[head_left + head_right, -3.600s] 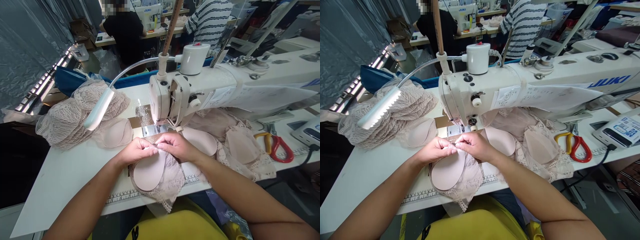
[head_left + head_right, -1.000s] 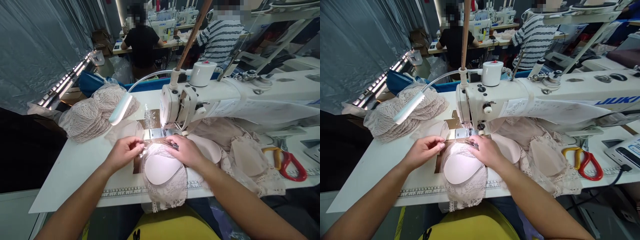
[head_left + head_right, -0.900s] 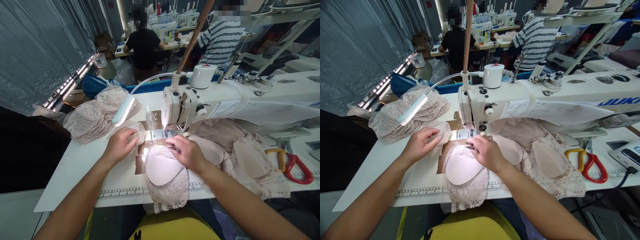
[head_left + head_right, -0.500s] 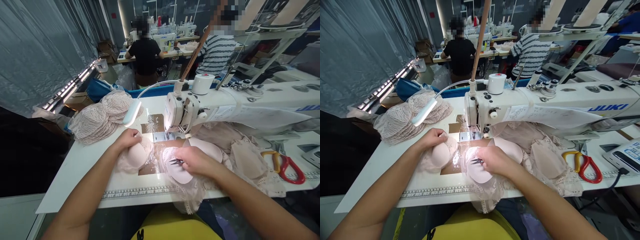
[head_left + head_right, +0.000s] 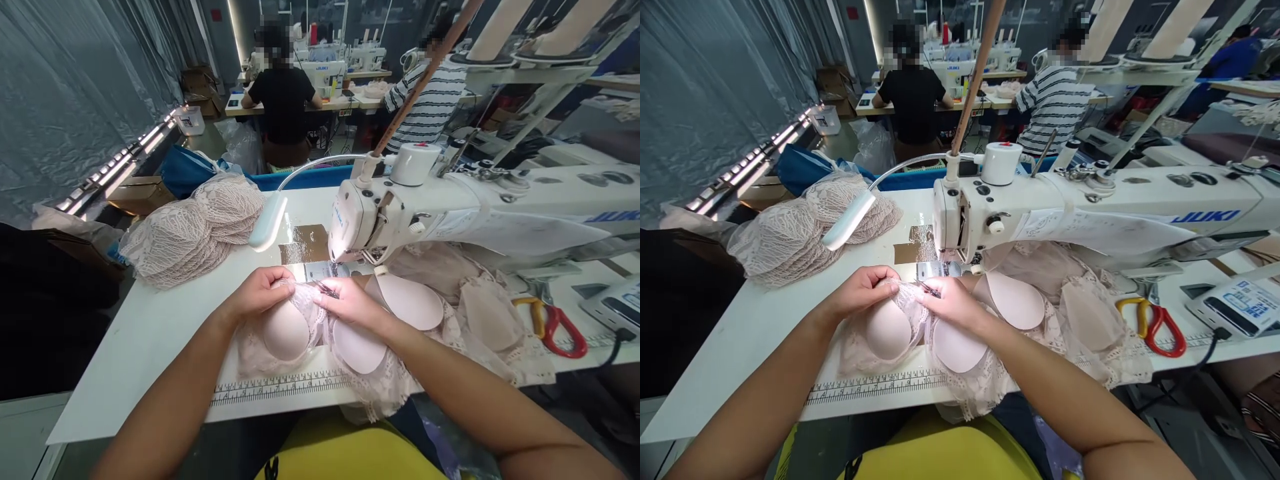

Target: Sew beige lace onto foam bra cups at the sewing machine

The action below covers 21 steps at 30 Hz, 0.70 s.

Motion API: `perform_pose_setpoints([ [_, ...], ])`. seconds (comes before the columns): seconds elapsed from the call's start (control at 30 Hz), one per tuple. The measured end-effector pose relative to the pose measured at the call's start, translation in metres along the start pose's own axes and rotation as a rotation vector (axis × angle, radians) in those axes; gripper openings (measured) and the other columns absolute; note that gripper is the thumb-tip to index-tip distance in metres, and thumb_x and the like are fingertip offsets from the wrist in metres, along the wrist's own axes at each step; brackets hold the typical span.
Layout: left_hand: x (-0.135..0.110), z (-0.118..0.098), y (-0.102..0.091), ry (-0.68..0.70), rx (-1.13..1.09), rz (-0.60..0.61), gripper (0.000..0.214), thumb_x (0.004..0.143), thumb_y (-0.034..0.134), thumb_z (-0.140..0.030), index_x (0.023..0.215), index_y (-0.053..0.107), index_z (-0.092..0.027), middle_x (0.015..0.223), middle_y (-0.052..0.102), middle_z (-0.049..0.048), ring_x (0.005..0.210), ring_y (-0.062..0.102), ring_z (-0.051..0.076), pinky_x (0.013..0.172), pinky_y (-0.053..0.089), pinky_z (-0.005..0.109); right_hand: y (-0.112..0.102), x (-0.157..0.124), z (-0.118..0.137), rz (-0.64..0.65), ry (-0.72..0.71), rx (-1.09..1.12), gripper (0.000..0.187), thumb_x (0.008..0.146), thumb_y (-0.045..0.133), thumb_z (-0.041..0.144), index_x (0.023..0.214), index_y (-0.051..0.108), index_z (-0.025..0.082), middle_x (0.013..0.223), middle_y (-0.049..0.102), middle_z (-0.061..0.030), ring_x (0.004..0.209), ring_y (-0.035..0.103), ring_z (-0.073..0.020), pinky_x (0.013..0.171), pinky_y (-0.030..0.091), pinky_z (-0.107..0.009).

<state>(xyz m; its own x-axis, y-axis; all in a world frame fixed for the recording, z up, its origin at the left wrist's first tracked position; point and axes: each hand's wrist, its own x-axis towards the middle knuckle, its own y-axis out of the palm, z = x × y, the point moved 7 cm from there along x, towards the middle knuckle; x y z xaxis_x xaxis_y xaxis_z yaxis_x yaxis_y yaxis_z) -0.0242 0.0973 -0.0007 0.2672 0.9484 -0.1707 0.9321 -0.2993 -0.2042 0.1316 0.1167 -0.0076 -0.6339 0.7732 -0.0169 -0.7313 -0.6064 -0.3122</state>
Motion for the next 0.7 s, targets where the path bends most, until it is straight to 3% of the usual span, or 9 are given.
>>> perform_pose_setpoints([
  [0.1,-0.002,0.001,-0.006,-0.010,0.037,0.009,0.022,0.080,0.065,-0.037,0.086,0.064,-0.016,0.080,0.062,0.0014,0.074,0.058,0.015,0.064,0.043,0.024,-0.002,-0.003,-0.001,0.003,0.000,0.030,0.027,0.086,0.057,0.039,0.073,0.057,0.015,0.070,0.052,0.0011,0.066,0.047,-0.0132,0.061,0.035,-0.025],
  [0.2,-0.005,0.009,-0.005,-0.126,-0.080,0.167,0.038,0.073,0.073,-0.032,0.107,0.062,-0.018,0.099,0.066,0.0064,0.089,0.062,0.021,0.075,0.048,0.029,-0.006,-0.004,-0.007,-0.002,0.035,0.049,0.024,0.086,0.056,0.038,0.078,0.059,0.016,0.070,0.054,0.0005,0.067,0.048,-0.0141,0.062,0.037,-0.026],
  [0.27,-0.007,0.014,-0.007,-0.198,-0.108,0.240,0.046,0.070,0.075,-0.028,0.112,0.060,-0.017,0.102,0.067,0.0081,0.093,0.063,0.022,0.079,0.048,0.031,-0.005,-0.005,-0.010,0.066,0.055,0.046,0.021,0.087,0.055,0.035,0.078,0.058,0.016,0.069,0.052,0.0012,0.065,0.047,-0.0133,0.060,0.037,-0.025],
  [0.37,-0.007,0.009,-0.017,-0.177,-0.049,0.150,0.033,0.071,0.073,-0.029,0.100,0.063,-0.016,0.091,0.066,0.0054,0.084,0.062,0.019,0.073,0.047,0.028,0.005,-0.007,-0.008,0.300,0.038,-0.007,0.028,0.086,0.056,0.036,0.067,0.054,0.016,0.065,0.050,0.0019,0.062,0.046,-0.0120,0.058,0.036,-0.025],
  [0.4,-0.007,0.005,-0.017,-0.149,-0.031,0.113,0.029,0.072,0.073,-0.031,0.095,0.064,-0.016,0.088,0.065,0.0044,0.080,0.061,0.018,0.071,0.047,0.027,0.006,-0.007,-0.006,0.325,0.020,-0.024,0.029,0.086,0.057,0.038,0.068,0.054,0.016,0.067,0.051,0.0013,0.063,0.047,-0.0123,0.059,0.036,-0.025],
  [0.53,-0.005,-0.009,0.002,-0.042,0.030,0.084,0.023,0.074,0.071,-0.032,0.089,0.063,-0.016,0.083,0.063,0.0025,0.075,0.058,0.016,0.064,0.044,0.024,-0.005,-0.002,0.001,0.112,-0.014,-0.013,0.024,0.083,0.063,0.040,0.081,0.057,0.017,0.077,0.053,0.0004,0.071,0.048,-0.0133,0.064,0.039,-0.025],
  [0.7,-0.003,-0.015,0.019,0.024,0.119,0.026,0.020,0.075,0.070,-0.029,0.089,0.062,-0.018,0.082,0.059,0.0005,0.072,0.052,0.014,0.062,0.042,0.022,-0.003,-0.004,0.009,0.006,-0.126,-0.046,0.031,0.087,0.056,0.036,0.065,0.046,0.018,0.065,0.042,0.0031,0.063,0.040,-0.0109,0.058,0.032,-0.024],
])
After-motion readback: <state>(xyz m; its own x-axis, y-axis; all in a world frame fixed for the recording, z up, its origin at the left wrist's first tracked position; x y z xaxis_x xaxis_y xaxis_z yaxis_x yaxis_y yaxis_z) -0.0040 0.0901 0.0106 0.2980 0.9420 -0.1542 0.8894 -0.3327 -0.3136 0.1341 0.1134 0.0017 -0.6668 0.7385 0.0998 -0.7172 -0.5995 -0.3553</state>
